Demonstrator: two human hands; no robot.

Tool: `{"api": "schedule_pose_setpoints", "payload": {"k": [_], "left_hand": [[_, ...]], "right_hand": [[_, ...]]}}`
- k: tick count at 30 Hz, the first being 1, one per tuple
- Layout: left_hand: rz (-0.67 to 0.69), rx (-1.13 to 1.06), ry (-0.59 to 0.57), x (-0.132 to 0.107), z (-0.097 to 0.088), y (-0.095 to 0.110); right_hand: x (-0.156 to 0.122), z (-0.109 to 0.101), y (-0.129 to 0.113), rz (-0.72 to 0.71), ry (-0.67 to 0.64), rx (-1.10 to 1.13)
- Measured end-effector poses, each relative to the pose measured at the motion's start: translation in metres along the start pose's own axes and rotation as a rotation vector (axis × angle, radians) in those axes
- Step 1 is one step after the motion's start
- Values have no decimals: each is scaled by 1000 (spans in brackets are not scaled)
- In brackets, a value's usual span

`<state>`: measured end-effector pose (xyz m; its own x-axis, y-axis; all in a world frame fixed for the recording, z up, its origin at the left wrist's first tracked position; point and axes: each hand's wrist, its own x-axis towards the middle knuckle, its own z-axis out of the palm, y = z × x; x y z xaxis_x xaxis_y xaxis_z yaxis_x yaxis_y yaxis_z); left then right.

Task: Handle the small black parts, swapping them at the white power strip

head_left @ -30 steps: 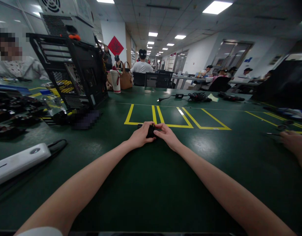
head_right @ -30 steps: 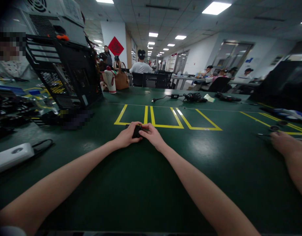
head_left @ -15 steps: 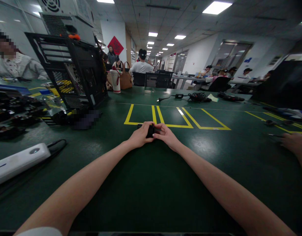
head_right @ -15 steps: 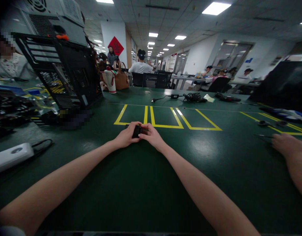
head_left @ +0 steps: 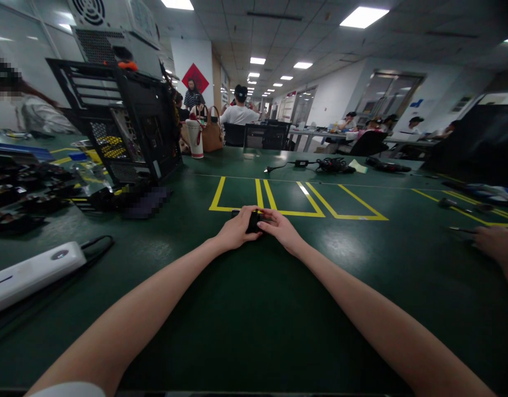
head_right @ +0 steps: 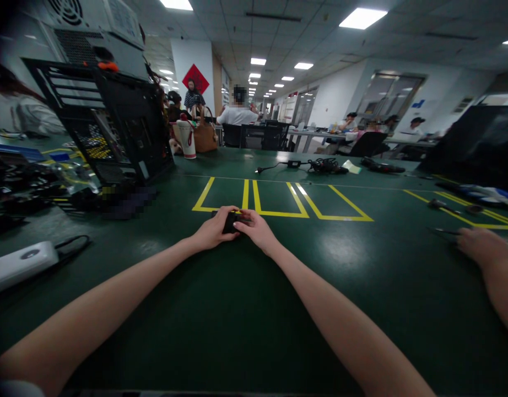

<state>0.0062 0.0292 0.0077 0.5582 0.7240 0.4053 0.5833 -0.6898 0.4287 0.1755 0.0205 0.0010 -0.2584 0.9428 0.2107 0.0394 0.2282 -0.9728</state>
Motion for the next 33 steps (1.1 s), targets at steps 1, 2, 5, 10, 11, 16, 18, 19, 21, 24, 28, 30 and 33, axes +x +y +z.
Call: {"api": "schedule_pose_setpoints", "payload": {"k": [1, 2, 5, 10, 11, 16, 18, 19, 21, 24, 28, 30, 33], "left_hand": [[4, 1, 4, 0, 0, 0], [6, 3, 6, 0, 0, -1], [8, 14, 6, 0, 1, -1], [10, 2, 12, 1, 1, -1], [11, 0, 17, 1, 2, -1], [-2, -12, 8, 1, 1, 0], [-14, -17, 1, 1, 0, 1], [-20, -19, -3, 1, 0, 1], [-29, -18, -12, 0, -1, 1], [-26, -10, -12, 0, -1, 1], [-20, -18, -5, 0, -1, 2], [-20, -21, -4, 0, -1, 2], [-17, -28, -3, 0, -1, 2]], "right_hand": [[0, 0, 0, -2, -23, 13], [-1, 0, -1, -14, -45, 30], [-3, 1, -1, -57, -79, 86], [-2, 3, 0, -98, -18, 51], [-1, 4, 0, -108, -2, 38], [1, 1, 0, -52, 15, 10], [0, 0, -1, -15, -17, 19], [-1, 0, -1, -11, -41, 35], [-2, -1, -2, -30, -79, 78], [-4, 1, -3, -55, -86, 103], [-4, 3, -4, -82, -10, 48], [-3, 3, -4, -93, 5, 24], [-1, 2, -2, -60, 12, 6]]}}
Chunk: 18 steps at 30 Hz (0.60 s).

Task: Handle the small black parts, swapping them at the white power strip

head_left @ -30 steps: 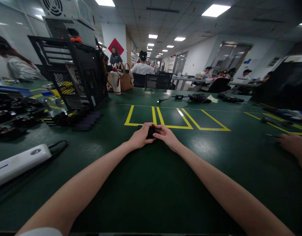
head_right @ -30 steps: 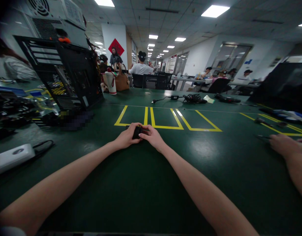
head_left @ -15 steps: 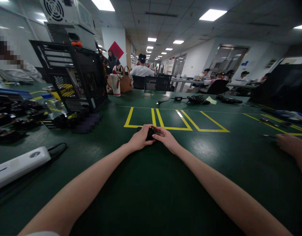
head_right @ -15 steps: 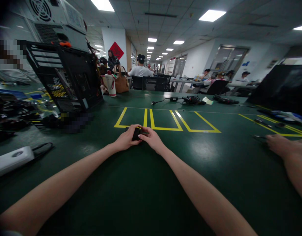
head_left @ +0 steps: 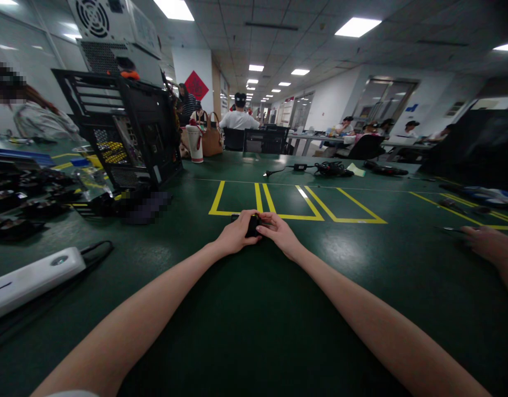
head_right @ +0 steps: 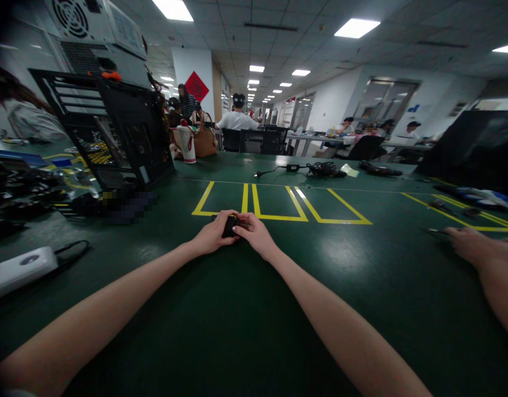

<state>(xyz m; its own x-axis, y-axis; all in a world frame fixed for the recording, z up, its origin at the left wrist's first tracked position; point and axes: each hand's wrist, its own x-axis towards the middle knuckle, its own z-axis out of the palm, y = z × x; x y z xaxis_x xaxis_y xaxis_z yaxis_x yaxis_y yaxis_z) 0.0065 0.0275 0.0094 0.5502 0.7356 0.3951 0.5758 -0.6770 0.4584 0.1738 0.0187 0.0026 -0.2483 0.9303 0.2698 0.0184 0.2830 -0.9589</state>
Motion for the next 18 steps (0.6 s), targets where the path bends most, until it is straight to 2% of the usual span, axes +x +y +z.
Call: {"api": "schedule_pose_setpoints", "payload": {"k": [4, 8, 15, 18], "left_hand": [[2, 0, 3, 0, 1, -1], [9, 16, 9, 1, 1, -1], [9, 11, 4, 1, 1, -1], [10, 9, 8, 1, 1, 0]], "right_hand": [[1, -2, 3, 54, -31, 27], [1, -2, 4, 0, -76, 94], [0, 1, 2, -42, -16, 60], [1, -1, 2, -8, -12, 28]]}}
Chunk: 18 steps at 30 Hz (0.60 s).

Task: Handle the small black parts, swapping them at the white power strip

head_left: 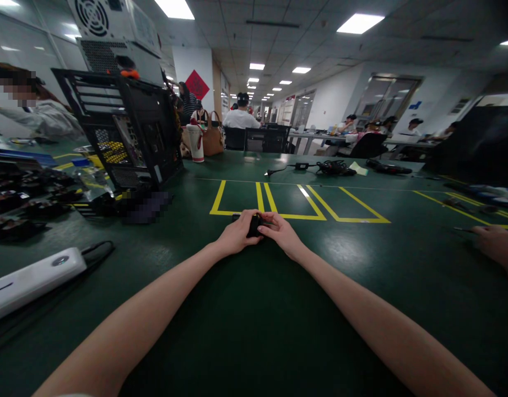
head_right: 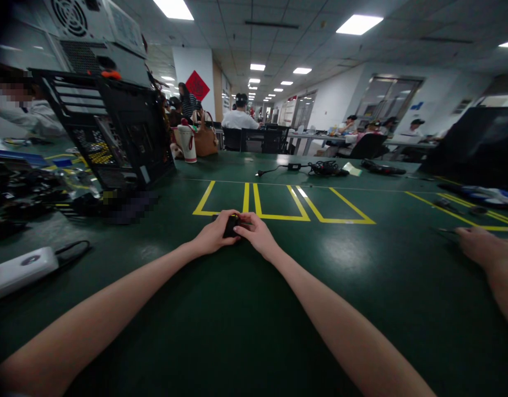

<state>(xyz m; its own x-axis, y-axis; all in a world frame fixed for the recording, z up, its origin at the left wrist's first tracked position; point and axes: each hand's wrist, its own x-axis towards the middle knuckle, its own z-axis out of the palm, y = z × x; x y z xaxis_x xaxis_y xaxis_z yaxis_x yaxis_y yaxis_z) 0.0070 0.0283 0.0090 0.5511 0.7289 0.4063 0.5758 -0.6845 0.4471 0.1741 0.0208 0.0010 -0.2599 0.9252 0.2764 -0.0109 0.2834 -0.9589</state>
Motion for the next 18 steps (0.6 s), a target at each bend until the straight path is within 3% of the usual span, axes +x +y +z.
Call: {"api": "schedule_pose_setpoints", "payload": {"k": [3, 7, 18], "left_hand": [[-3, -2, -4, 0, 0, 0], [-6, 0, -14, -1, -1, 0], [-11, 14, -12, 1, 1, 0]], "right_hand": [[0, -2, 1, 45, -19, 10], [-2, 0, 0, -2, -45, 66], [0, 1, 3, -7, 26, -10]]}}
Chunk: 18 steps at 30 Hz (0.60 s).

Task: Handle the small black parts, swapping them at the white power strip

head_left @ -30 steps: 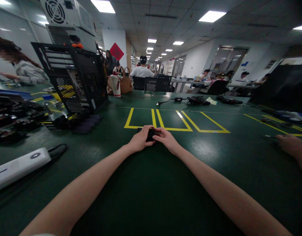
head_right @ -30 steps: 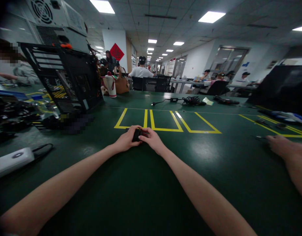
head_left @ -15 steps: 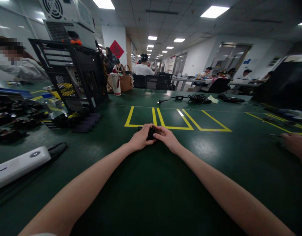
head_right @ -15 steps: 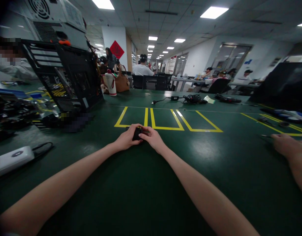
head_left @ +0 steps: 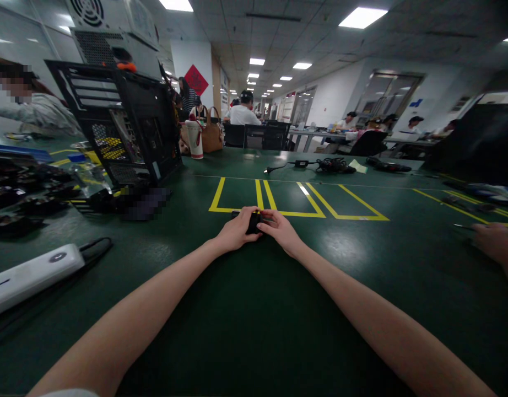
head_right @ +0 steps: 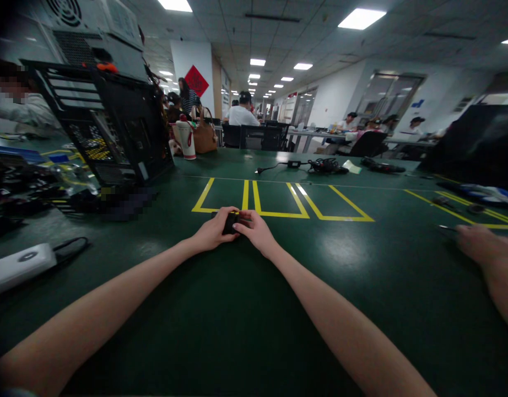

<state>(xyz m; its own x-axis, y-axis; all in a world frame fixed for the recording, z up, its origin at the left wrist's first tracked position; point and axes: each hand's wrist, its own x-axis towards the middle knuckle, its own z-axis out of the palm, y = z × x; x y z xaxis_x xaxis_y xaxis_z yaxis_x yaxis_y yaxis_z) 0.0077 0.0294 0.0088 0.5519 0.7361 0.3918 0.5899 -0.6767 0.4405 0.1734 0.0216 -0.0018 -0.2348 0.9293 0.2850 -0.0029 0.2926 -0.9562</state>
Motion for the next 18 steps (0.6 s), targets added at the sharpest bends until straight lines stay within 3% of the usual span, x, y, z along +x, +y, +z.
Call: {"api": "schedule_pose_setpoints", "payload": {"k": [8, 18], "left_hand": [[5, 14, -10, 0, 0, -1], [-1, 0, -12, -1, -2, 1]], "right_hand": [[-3, 0, -1, -7, -63, 93], [-2, 1, -1, -32, -22, -8]]}}
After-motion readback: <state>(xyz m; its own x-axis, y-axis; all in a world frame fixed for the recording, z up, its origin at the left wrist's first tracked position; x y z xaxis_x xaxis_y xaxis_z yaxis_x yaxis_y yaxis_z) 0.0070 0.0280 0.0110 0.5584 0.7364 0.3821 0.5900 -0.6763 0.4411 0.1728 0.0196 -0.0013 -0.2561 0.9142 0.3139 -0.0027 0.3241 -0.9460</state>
